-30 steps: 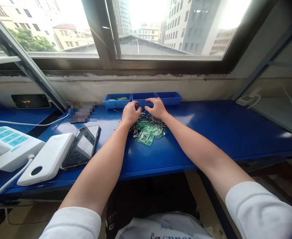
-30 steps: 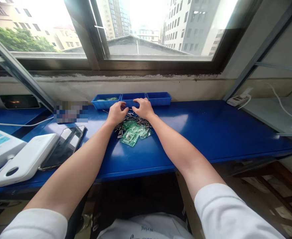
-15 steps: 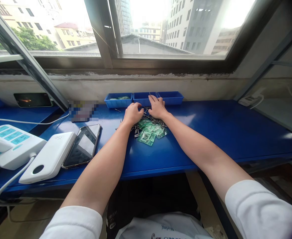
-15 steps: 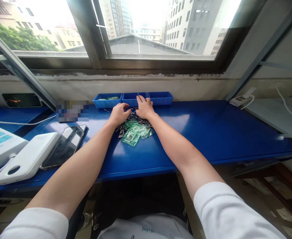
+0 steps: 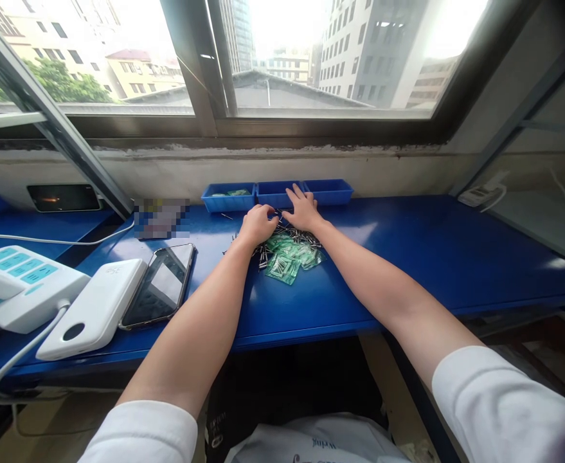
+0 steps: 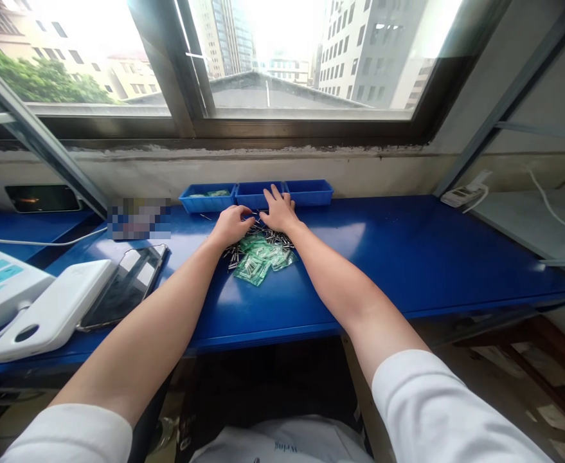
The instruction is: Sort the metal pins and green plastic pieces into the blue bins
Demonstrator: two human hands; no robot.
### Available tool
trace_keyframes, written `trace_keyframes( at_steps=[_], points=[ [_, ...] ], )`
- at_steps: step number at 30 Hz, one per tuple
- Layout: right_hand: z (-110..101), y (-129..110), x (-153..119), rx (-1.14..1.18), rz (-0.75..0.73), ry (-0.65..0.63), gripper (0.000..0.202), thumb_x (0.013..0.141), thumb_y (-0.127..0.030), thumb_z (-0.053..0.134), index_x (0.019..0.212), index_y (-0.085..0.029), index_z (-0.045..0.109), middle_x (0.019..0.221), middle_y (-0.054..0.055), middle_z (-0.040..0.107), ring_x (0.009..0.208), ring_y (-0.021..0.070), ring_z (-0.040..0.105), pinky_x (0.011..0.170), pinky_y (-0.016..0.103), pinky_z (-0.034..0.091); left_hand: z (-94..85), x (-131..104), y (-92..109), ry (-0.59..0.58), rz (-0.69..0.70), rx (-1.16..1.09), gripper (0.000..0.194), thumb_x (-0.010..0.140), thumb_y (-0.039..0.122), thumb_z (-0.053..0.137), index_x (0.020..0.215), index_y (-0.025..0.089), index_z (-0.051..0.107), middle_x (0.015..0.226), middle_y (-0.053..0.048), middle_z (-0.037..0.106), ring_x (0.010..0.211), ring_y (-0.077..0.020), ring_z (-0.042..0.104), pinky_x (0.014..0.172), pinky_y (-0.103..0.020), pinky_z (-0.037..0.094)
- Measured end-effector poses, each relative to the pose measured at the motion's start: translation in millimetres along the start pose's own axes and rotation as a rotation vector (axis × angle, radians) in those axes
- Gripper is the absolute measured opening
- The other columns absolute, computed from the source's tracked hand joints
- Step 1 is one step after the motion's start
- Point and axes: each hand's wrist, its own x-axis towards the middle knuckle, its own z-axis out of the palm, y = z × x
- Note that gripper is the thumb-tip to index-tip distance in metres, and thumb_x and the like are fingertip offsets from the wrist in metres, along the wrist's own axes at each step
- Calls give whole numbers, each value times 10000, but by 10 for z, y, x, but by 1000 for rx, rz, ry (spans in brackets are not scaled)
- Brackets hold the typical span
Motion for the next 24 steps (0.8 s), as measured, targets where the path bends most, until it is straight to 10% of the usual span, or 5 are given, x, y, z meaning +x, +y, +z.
trace_keyframes(
  at_steps=[6,11,24],
  points=[
    [-69,-78,-98,15,-139,-18,340,819,-363,566,1073,-167,677,1124,121,611,1108,303,487,958,439,400,4,11,-30,5,10,-5,312,803,290,537,1046,172,692,1059,-110,667,1007,-248,615,961,-351,446],
    [-49,-69,-116,45,-157,-195,307,807,-387,598,990,-167,711,1014,118,644,928,248,592,830,348,448,-8,13,-15,13,6,-15,304,799,281,531,1026,173,702,1065,-111,665,986,-247,620,950,-354,453],
    [-19,-79,-107,190,-238,-160,178,863,-217,506,920,-150,660,928,87,690,849,198,602,768,287,433,-19,1,1,-9,28,-27,280,796,276,528,993,188,707,1047,-94,677,981,-242,621,912,-337,463]
  ],
)
